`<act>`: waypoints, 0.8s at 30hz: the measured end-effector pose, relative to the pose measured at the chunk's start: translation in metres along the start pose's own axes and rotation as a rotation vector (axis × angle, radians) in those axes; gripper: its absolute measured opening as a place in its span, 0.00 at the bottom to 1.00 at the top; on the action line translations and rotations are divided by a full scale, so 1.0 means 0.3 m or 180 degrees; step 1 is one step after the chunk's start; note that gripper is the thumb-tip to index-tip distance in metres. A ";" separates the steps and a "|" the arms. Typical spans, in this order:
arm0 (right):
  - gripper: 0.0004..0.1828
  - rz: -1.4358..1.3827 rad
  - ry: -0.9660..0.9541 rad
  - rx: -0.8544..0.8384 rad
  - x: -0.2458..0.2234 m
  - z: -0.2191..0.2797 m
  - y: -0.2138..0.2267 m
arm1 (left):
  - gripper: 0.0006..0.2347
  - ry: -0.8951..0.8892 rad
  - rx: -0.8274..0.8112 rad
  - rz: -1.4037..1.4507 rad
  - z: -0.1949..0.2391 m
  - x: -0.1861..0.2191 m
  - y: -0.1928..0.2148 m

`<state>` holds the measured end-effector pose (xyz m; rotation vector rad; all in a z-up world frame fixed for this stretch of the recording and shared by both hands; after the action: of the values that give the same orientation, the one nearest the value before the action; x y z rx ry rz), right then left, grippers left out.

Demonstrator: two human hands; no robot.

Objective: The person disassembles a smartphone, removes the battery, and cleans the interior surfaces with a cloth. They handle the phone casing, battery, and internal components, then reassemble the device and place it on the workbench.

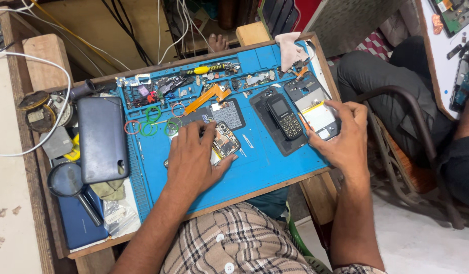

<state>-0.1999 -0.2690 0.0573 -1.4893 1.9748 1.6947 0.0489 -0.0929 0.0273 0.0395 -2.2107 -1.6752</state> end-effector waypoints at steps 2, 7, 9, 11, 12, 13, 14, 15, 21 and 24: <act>0.42 0.0008 -0.0084 -0.0064 0.007 -0.003 -0.007 | 0.35 -0.0004 0.0021 0.0011 0.001 -0.004 0.005; 0.52 0.0219 -0.0167 -0.0165 0.022 -0.014 -0.005 | 0.35 0.0014 -0.0015 0.0009 -0.003 -0.003 -0.002; 0.55 0.0314 -0.0288 -0.0215 0.038 -0.021 -0.010 | 0.36 -0.0007 0.0031 0.0037 -0.006 0.001 0.009; 0.57 0.0398 -0.0349 -0.0281 0.044 -0.019 -0.016 | 0.36 -0.0008 0.0039 0.0105 0.003 -0.002 0.023; 0.58 0.0437 -0.0369 -0.0310 0.046 -0.023 -0.017 | 0.37 -0.0017 0.0044 0.0166 0.002 -0.002 0.033; 0.57 0.0408 -0.0309 -0.0287 0.040 -0.028 -0.015 | 0.38 -0.0026 0.0048 0.0226 0.000 -0.004 0.044; 0.56 0.0384 -0.0268 -0.0281 0.038 -0.023 -0.015 | 0.38 -0.0006 0.0044 0.0349 0.006 -0.011 0.052; 0.56 0.0359 -0.0228 -0.0275 0.039 -0.023 -0.015 | 0.39 0.0013 0.0041 0.0472 0.006 -0.022 0.058; 0.59 0.0545 -0.0682 -0.0312 0.126 -0.008 -0.021 | 0.40 0.0227 0.0155 0.0650 0.089 -0.108 0.104; 0.55 0.0858 -0.0696 -0.0444 0.127 -0.032 -0.035 | 0.39 0.0244 0.0239 0.0669 0.099 -0.117 0.142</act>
<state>-0.2067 -0.2970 0.0288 -1.0544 2.0478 2.0413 0.0809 -0.0445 0.0509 -0.1042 -2.1384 -1.4544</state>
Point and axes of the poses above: each hand's wrist, its own z-axis away from the middle knuckle, its own y-axis out of the back of the hand, x = y × z, the point moved 10 cm from there along -z, towards the middle knuckle, and after that the axes turned 11 degrees about -z, right-handed, at the moved point
